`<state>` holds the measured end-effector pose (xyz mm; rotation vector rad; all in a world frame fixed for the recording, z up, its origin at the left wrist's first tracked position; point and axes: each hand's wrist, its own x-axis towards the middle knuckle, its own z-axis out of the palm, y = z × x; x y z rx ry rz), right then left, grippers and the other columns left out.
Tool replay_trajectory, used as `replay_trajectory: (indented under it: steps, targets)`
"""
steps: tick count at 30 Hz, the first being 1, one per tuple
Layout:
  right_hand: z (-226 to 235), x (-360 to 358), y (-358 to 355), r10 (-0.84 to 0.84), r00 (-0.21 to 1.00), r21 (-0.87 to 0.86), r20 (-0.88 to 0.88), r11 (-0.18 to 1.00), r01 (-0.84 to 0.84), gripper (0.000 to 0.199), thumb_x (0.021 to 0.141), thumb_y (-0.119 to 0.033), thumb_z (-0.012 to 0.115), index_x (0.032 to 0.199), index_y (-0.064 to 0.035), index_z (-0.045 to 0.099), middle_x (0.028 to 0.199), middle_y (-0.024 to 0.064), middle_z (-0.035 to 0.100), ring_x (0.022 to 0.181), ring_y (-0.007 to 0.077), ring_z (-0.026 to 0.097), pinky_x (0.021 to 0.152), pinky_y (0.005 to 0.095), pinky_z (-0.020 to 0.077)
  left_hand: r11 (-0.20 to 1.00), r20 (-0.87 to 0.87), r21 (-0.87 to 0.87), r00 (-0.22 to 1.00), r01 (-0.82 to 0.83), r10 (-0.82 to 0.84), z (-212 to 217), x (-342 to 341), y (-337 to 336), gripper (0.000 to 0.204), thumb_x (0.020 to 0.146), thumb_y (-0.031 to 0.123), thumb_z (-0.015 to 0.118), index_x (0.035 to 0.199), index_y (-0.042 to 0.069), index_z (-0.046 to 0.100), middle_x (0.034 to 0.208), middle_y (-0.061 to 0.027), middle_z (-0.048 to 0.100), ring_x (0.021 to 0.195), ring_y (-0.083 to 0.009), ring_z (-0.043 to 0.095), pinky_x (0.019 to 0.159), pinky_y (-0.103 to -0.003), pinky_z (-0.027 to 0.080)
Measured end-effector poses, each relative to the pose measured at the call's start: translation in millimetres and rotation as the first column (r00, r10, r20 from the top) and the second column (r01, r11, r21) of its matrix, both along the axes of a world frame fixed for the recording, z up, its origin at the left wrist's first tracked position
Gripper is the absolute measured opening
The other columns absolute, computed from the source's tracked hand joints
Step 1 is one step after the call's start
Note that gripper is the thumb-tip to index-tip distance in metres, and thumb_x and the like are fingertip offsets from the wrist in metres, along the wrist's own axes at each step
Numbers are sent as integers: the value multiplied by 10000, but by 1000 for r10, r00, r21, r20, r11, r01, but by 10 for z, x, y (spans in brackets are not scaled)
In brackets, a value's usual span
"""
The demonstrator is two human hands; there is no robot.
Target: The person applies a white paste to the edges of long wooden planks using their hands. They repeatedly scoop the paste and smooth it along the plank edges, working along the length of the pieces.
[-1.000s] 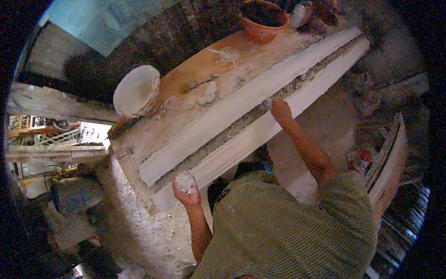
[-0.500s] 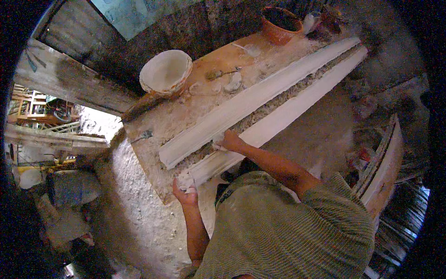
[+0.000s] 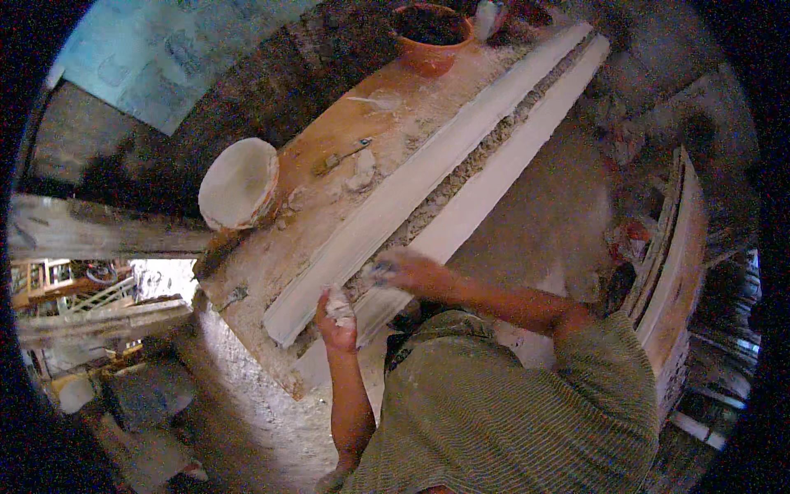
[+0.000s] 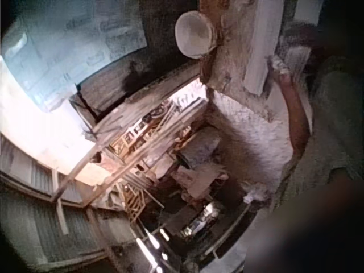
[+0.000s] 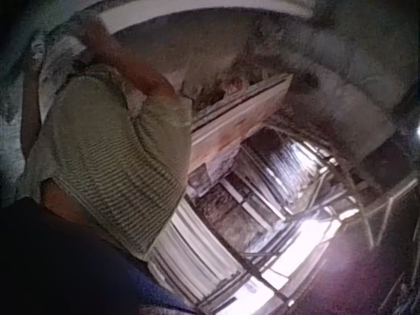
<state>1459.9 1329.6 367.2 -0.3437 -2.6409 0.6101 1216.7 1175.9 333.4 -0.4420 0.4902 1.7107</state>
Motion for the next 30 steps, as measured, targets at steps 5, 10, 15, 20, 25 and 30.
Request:
replay_trajectory:
  steps: [5, 10, 15, 20, 25, 30]
  targets:
    - [-769, 1083, 1356, -707, 581, -148, 403, 576, 804, 336, 960, -225, 534, 1214, -10, 581, 1155, 215, 625, 1077, 382, 602, 946, 481, 482, 956, -66, 276, 990, -100, 122, 409, -177, 215, 266, 932, 248, 669, 1132, 73, 655, 1102, -103, 705, 1012, -236, 669, 892, -394, 554]
    - [-956, 1714, 2043, -843, 444, 67, 305, 484, 873, 376, 889, -183, 623, 1187, 45, 594, 1056, 263, 626, 1050, 426, 607, 919, 508, 499, 978, -268, 163, 948, -130, 171, 795, -98, 169, 310, 946, 409, 634, 1060, 121, 657, 1001, -93, 677, 910, -268, 648, 926, -516, 518]
    - [-977, 1434, 1886, -878, 388, 231, 279, 454, 861, 318, 933, -268, 574, 1055, 23, 603, 1027, 274, 636, 936, 445, 629, 808, 531, 535, 965, -237, 253, 963, -64, 126, 692, -331, -344, 324, 996, 404, 557, 1134, 120, 632, 1011, -77, 668, 939, -294, 647, 1015, -587, 451]
    - [-912, 937, 1481, -797, 444, 136, 409, 534, 834, 302, 902, -253, 585, 1038, 16, 585, 985, 248, 630, 931, 433, 624, 782, 537, 523, 979, -209, 122, 960, -165, 188, 437, -813, -1176, 257, 973, 366, 596, 1049, 126, 647, 978, -84, 683, 928, -276, 656, 1056, -588, 424]
    - [-1006, 332, 676, -739, 534, 184, 410, 641, 745, 318, 903, -250, 591, 1073, 19, 578, 1033, 252, 627, 963, 448, 614, 799, 532, 514, 986, -199, -17, 967, -168, 161, 218, -1328, -2230, 259, 958, 344, 618, 1081, 118, 649, 1008, -66, 697, 950, -265, 663, 946, -500, 523]
    - [-1212, -131, -2, -673, 630, 117, 386, 714, 691, 380, 897, -251, 616, 1164, 16, 570, 1116, 264, 613, 1033, 449, 598, 845, 518, 505, 969, -401, -207, 915, -138, 45, -150, -1672, -2970, 348, 967, 305, 565, 1265, 128, 595, 1202, -56, 662, 1035, -260, 654, 869, -469, 561]
